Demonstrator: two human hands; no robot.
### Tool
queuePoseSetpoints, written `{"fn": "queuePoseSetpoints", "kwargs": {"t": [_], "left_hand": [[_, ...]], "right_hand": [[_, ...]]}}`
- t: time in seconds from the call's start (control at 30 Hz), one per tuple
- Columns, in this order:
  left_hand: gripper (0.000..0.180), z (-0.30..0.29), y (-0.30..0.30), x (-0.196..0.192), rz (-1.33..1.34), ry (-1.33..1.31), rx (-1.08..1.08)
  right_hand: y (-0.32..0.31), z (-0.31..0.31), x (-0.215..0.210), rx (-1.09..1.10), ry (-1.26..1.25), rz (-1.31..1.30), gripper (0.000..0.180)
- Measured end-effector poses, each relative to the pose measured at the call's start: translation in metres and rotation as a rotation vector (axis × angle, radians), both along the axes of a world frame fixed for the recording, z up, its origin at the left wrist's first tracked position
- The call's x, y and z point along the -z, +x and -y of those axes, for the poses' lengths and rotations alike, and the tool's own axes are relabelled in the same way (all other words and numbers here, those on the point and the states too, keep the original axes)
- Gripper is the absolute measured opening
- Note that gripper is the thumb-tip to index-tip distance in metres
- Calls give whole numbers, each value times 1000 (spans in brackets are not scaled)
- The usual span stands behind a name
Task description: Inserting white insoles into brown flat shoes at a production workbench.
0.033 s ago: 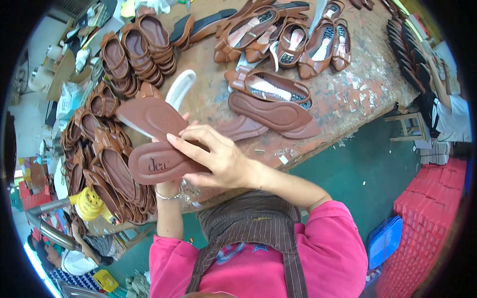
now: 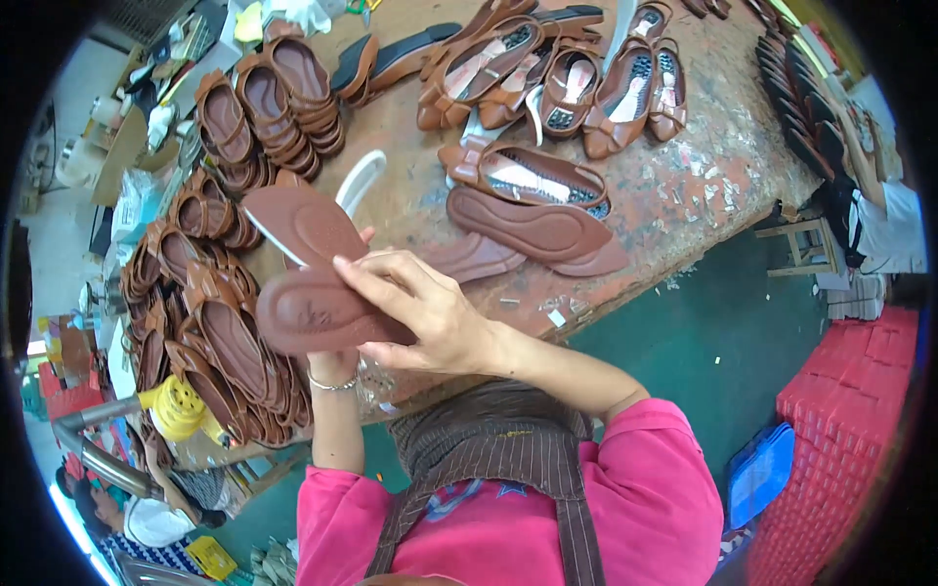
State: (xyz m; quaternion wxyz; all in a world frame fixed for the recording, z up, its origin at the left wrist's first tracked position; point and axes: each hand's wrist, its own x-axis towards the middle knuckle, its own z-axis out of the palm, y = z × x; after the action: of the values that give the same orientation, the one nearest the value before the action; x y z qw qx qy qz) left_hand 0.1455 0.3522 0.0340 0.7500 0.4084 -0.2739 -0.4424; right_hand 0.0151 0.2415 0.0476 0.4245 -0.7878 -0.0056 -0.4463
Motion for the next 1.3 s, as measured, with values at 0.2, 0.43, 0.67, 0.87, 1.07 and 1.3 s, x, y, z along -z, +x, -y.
{"fn": "queuePoseSetpoints", "kwargs": {"t": [0.2, 0.43, 0.67, 0.87, 1.07, 1.3], "left_hand": [[51, 33, -2, 10, 61, 161, -28], [52, 82, -5, 1, 50, 293, -280], [74, 124, -7, -8, 113, 307, -258], [91, 128, -1, -17, 26, 220, -146], [77, 111, 9, -16, -147, 229, -128], [80, 89, 27, -22, -184, 280, -4]], "right_hand": [[-10, 11, 19, -45, 206, -53, 75], [-8, 23, 42, -7, 600, 116, 71], [-2, 42, 52, -12, 931, 324, 64], [-9, 53, 52, 73, 1035, 332, 55], [-12, 54, 47, 96, 1042, 325, 52], [-18, 50, 29, 40, 1152, 244, 57]]}}
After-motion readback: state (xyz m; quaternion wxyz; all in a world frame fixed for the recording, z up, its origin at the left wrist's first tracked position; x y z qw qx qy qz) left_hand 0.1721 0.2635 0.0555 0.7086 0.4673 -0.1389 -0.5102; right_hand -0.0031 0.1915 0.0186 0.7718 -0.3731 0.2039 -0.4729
